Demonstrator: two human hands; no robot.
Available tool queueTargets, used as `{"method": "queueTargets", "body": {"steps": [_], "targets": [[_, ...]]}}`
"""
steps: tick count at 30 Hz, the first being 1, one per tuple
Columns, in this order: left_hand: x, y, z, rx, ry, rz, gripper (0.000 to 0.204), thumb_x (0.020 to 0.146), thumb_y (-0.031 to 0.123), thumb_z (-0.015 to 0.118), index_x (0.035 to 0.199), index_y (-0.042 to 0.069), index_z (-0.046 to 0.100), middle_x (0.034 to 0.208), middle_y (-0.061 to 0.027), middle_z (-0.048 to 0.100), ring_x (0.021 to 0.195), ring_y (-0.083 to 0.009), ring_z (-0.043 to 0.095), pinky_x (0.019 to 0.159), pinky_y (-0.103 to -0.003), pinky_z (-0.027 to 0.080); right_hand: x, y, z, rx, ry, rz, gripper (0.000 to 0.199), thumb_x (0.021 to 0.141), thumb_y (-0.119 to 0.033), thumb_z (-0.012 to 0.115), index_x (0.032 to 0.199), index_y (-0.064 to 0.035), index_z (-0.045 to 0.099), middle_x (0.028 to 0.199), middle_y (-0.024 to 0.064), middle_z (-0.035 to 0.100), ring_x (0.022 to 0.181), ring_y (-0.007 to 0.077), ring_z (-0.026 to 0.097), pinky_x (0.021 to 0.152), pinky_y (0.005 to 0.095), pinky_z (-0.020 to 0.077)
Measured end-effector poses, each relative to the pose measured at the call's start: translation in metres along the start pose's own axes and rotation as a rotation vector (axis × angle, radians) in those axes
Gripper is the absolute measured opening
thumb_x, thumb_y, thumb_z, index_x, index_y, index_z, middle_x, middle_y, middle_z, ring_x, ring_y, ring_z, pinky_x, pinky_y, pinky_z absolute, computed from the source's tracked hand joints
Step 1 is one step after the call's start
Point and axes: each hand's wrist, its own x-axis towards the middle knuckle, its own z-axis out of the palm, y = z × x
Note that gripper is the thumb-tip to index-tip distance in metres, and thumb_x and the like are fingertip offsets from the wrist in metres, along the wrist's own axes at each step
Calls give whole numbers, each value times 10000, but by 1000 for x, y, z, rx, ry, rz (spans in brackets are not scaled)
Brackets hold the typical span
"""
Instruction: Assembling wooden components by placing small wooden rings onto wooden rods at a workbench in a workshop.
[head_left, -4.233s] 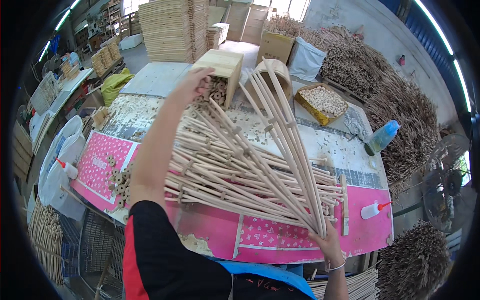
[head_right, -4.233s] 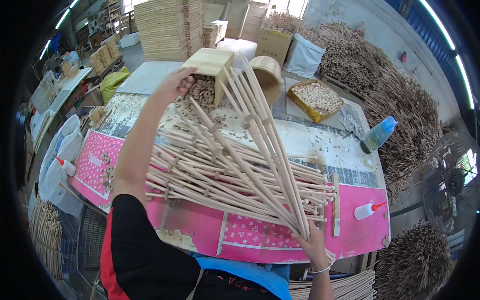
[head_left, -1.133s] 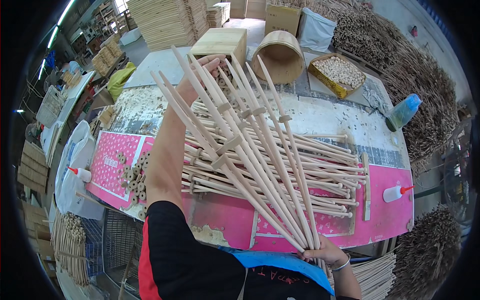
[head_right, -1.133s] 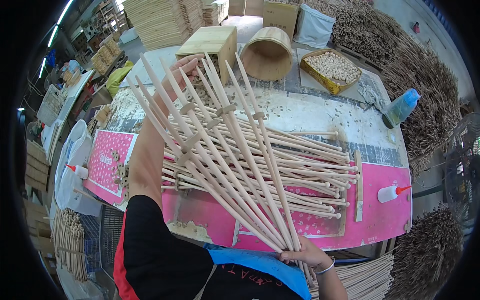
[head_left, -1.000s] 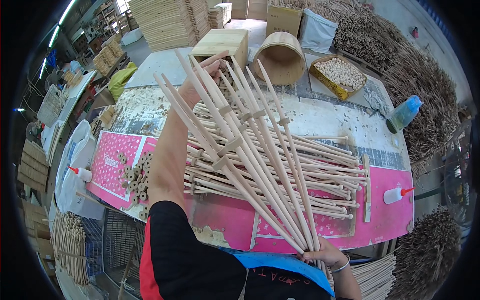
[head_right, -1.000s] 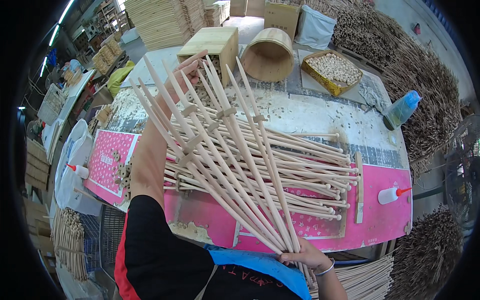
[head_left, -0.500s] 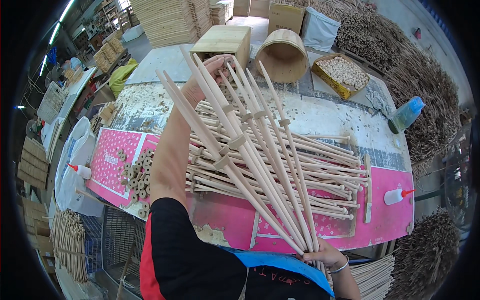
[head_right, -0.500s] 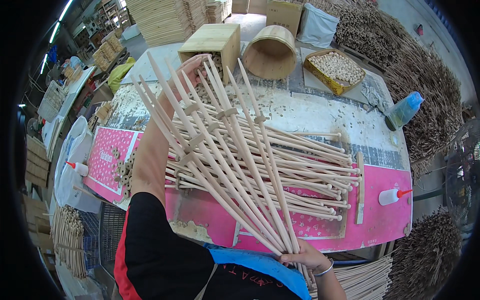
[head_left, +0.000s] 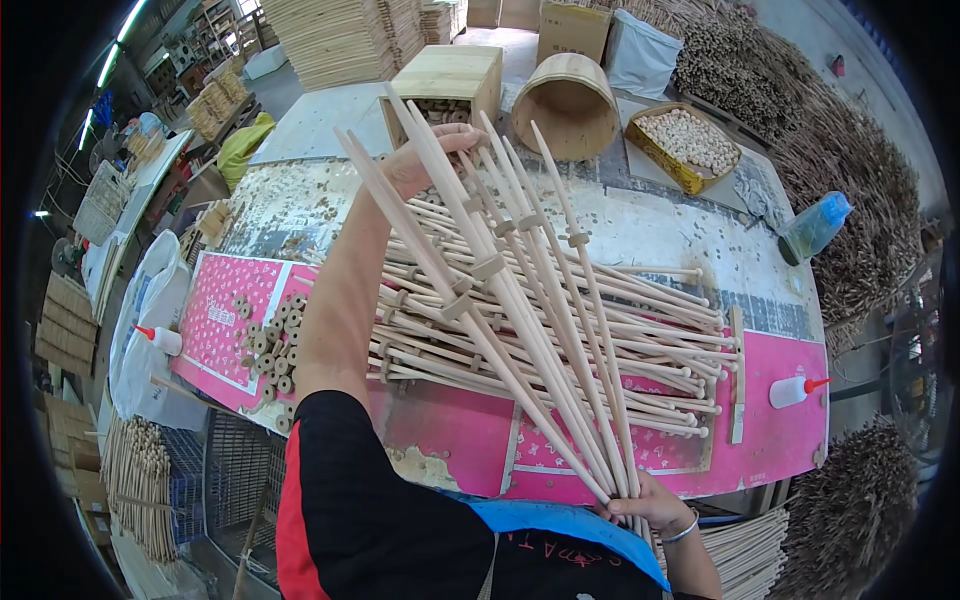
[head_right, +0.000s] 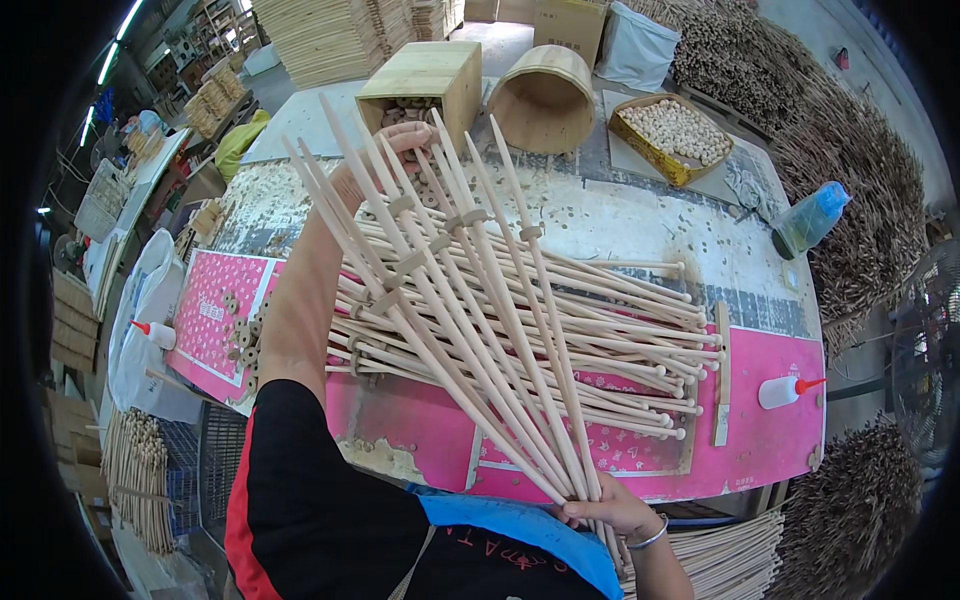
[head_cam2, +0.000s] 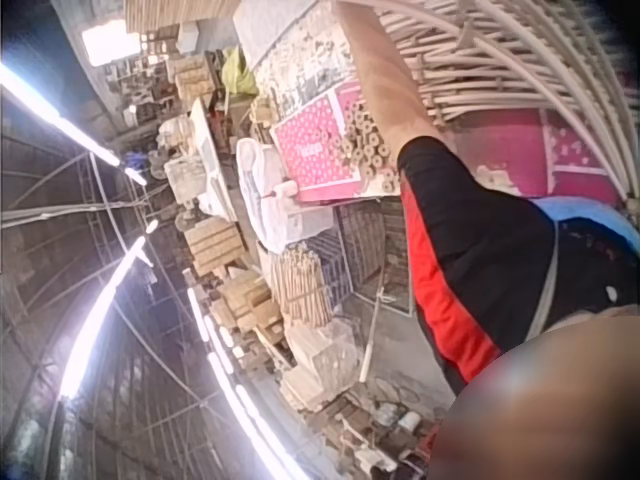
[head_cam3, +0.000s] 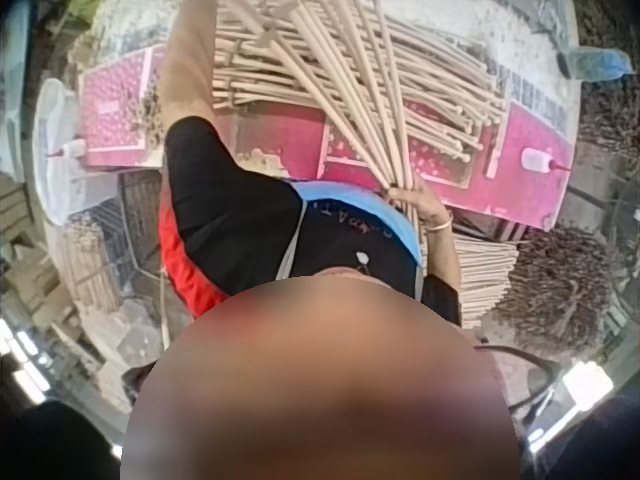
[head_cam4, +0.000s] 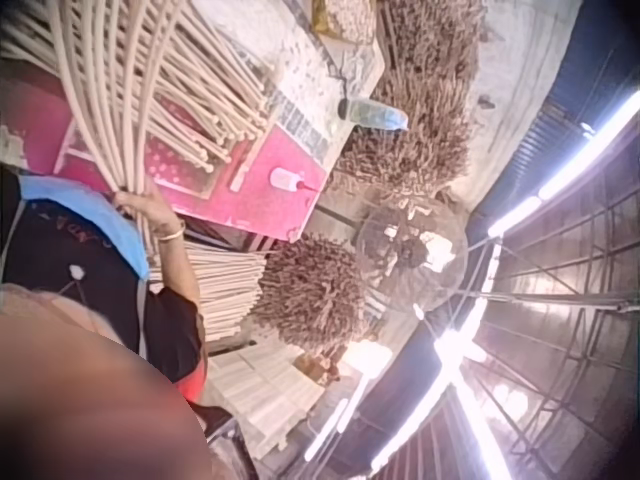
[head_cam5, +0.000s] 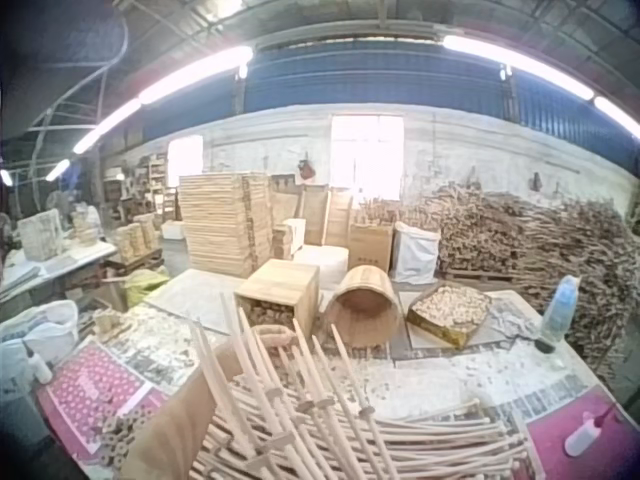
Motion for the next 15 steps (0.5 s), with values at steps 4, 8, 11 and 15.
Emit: {"method": "queueTargets", "body": {"steps": [4, 8, 11, 15], "targets": [[-1, -5, 2, -62, 27, 22, 467, 959, 368, 712, 1311, 67, 658, 985, 20, 676, 850, -42, 632, 747, -185, 531, -3, -7, 6, -29, -1, -5, 444, 884, -211, 790, 1230, -9, 596, 941, 86, 685, 839, 158, 670, 691, 278, 553], [0, -33, -19, -295, -20, 193, 567, 1062, 419, 490, 1480, 37, 472, 1154, -37, 688, 896, -94, 636, 758, -260, 533, -2, -6, 3, -15, -8, 5, 453, 876, -203, 794, 1231, -9, 589, 938, 90, 680, 829, 152, 663, 671, 268, 543], [9, -58, -4, -250, 28, 120, 507, 1018, 302, 607, 1446, 45, 516, 1127, -32, 683, 906, -114, 647, 781, -279, 556, -1, -8, 1, 54, -42, -3, 491, 859, -213, 811, 1239, -8, 578, 945, 97, 677, 826, 147, 661, 658, 258, 537], [33, -84, 11, -760, -175, 283, 547, 939, 293, 722, 1415, 88, 548, 1205, -49, 661, 940, -121, 633, 789, -288, 570, 0, -6, -1, 74, -98, 8, 522, 849, -229, 826, 1248, -7, 571, 959, 99, 676, 822, 141, 660, 652, 256, 538]]}}
